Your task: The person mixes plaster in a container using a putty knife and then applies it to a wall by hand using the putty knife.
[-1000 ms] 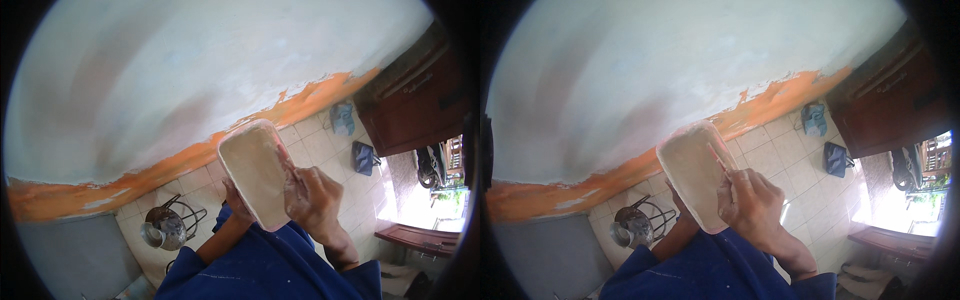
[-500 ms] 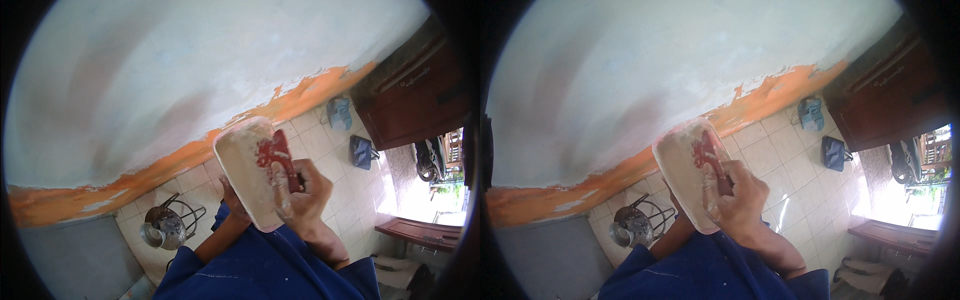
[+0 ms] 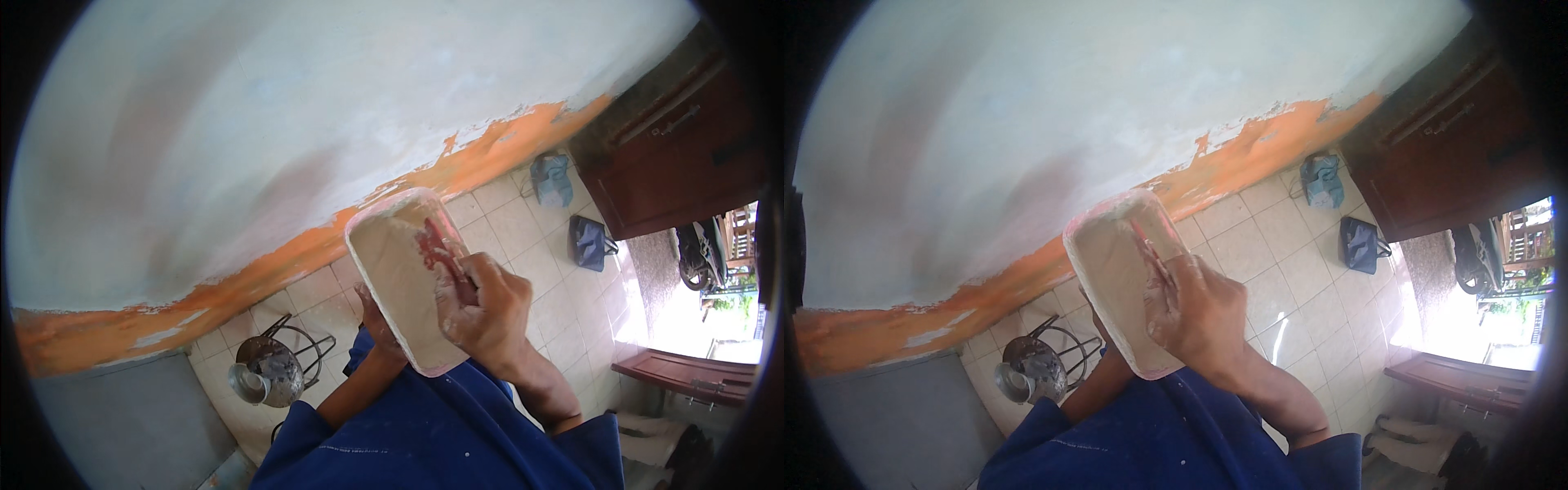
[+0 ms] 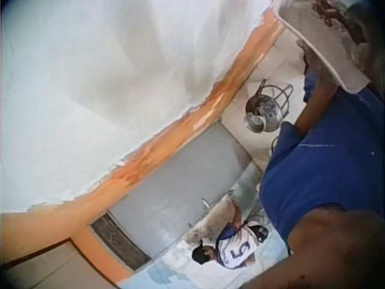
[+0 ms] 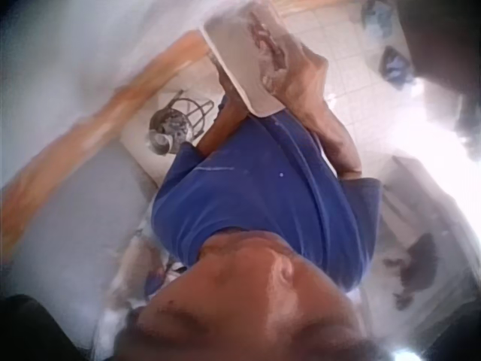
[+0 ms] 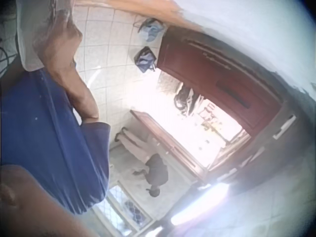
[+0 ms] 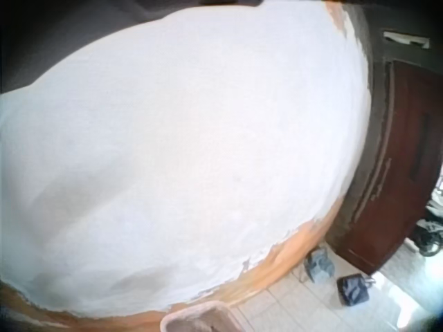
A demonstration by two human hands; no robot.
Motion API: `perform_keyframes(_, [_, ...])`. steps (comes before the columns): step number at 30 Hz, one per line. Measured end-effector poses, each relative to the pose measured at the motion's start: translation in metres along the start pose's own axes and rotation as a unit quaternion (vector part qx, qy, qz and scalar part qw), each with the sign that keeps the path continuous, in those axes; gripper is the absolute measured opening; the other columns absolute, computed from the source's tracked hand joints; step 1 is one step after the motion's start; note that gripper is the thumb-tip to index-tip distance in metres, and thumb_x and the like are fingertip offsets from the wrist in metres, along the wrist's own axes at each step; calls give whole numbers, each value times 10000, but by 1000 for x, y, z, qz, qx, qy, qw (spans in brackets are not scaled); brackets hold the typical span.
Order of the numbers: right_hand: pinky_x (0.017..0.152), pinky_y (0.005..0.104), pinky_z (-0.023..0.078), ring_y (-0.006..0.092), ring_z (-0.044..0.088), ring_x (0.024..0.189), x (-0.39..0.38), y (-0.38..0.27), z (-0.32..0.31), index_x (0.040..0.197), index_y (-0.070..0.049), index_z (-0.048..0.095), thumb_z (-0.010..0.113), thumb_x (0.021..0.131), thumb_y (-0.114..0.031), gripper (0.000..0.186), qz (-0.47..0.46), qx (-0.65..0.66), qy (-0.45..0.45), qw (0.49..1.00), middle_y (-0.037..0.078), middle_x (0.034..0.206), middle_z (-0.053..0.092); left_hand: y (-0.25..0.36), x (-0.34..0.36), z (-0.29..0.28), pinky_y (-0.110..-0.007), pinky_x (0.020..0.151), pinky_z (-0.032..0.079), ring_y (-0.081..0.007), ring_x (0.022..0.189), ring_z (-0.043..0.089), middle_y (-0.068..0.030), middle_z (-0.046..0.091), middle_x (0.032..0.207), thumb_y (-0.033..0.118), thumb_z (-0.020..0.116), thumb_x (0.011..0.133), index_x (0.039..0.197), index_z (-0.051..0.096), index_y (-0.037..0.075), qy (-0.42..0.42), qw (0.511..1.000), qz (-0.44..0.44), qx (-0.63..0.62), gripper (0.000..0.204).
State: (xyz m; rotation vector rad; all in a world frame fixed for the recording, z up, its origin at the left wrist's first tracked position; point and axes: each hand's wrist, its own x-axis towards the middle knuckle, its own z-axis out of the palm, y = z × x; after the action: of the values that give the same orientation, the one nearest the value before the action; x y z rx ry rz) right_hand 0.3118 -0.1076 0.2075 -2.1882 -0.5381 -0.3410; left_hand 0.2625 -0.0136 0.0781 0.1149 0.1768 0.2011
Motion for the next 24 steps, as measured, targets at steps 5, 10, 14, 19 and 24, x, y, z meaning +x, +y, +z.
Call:
perform_keyframes(5, [433, 311, 417, 227, 541, 429, -1, -7, -16, 752, -12, 592, 725, 746, -40, 136, 6, 15, 16, 1000, 136, 550, 538, -3, 5, -20, -472, 1046, 408, -314, 1231, 486, -127, 433, 1411, 629, 370, 930, 1453, 293, 104, -81, 994, -26, -65, 744])
perform_keyframes(10, [456, 352, 458, 325, 600, 509, -15, 3, 2, 793, 1, 579, 722, 736, -61, 166, -14, 49, -111, 993, 180, 631, 586, 0, 0, -24, -490, 1047, 400, -319, 1227, 485, -131, 430, 1407, 636, 351, 932, 1449, 300, 102, -99, 972, -49, -209, 745])
perform_keyframes(14, [460, 343, 464, 316, 601, 501, -2, 5, -2, 792, -4, 579, 719, 733, -56, 161, -15, 12, -62, 998, 173, 629, 582, 2, -3, 1, -488, 1034, 406, -317, 1216, 490, -133, 438, 1396, 631, 340, 937, 1435, 324, 96, -22, 1000, -5, -4, 731])
perform_keyframes(19, [434, 358, 453, 313, 587, 466, -14, -14, -3, 784, -7, 579, 709, 748, -69, 148, 1, 62, -82, 995, 177, 615, 577, 2, 4, -30, -490, 1029, 408, -314, 1223, 484, -142, 462, 1375, 604, 347, 947, 1421, 350, 102, 52, 995, -22, -87, 690])
perform_keyframes(24, [428, 351, 449, 295, 592, 465, -14, -3, 4, 778, -9, 581, 702, 749, -71, 139, 13, 16, -100, 995, 172, 607, 579, 1, 0, -21, -496, 1013, 420, -315, 1212, 496, -148, 470, 1366, 586, 356, 953, 1405, 369, 105, -28, 996, 24, -85, 660])
